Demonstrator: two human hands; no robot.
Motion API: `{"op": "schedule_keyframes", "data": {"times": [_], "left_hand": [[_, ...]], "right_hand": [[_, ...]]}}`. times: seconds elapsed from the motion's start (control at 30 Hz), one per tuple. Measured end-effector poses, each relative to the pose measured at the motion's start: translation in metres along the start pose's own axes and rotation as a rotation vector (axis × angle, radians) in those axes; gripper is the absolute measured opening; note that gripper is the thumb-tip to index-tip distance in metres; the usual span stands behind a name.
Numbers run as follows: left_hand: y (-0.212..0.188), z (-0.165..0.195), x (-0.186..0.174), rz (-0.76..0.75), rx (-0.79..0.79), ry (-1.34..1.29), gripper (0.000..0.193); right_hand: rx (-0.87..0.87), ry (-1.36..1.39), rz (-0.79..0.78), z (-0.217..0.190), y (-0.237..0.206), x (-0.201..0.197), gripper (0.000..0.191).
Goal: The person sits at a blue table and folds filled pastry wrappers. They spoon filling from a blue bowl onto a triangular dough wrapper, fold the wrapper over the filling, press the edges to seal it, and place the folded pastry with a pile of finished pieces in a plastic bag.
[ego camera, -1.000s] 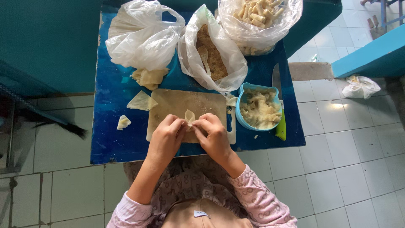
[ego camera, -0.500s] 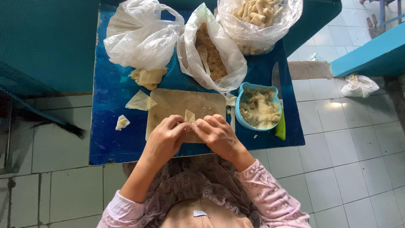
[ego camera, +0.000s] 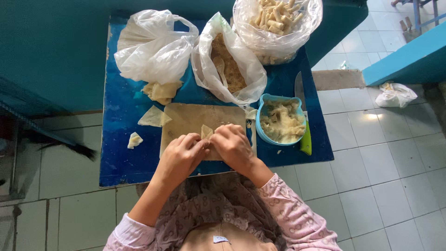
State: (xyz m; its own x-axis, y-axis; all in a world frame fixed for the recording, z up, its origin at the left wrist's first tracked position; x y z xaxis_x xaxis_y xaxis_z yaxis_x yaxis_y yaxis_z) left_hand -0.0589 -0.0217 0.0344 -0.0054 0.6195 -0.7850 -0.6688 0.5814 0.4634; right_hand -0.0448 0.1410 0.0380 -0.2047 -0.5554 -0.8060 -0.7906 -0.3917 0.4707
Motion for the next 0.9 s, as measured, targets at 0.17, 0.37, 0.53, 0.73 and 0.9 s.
{"op": "schedule_keyframes", "data": {"times": [0.17,0.37,0.53,0.73,0.9], "left_hand": [[0.003,-0.004,0.006,-0.039,-0.001,0.068,0.027],[0.017,-0.018,0.016,-0.067,-0.186,-0.071,0.012],[0.028,-0.032,0.022,-0.163,-0.418,-0.131,0.016],[0.028,-0.033,0.013,-0.113,-0.313,-0.152,0.011],[0.013,-0.015,-0.002,0.009,-0.023,0.018,0.015]], "right_hand": [[0.235,0.145,0.024,0.008,0.003,0.005,0.008],[0.202,0.109,0.04,0.006,-0.001,0.005,0.009],[0.378,0.218,-0.026,0.026,0.009,0.02,0.008],[0.193,0.256,-0.155,0.029,0.016,0.017,0.009],[-0.029,0.135,-0.072,0.014,0.009,0.0,0.011]]}}
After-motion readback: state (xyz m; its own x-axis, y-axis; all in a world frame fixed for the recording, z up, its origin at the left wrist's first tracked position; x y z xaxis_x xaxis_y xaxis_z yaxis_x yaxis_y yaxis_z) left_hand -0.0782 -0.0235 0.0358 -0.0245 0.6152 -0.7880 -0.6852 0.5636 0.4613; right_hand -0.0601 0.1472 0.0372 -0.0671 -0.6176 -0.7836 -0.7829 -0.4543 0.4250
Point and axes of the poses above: each hand's wrist, its own y-axis towards the middle knuckle, its own x-axis out of the palm, z = x × y, the point moved 5 cm from there along y, towards the middle knuckle, and after that the axes turned 3 degrees about y, right-handed, at the moved point
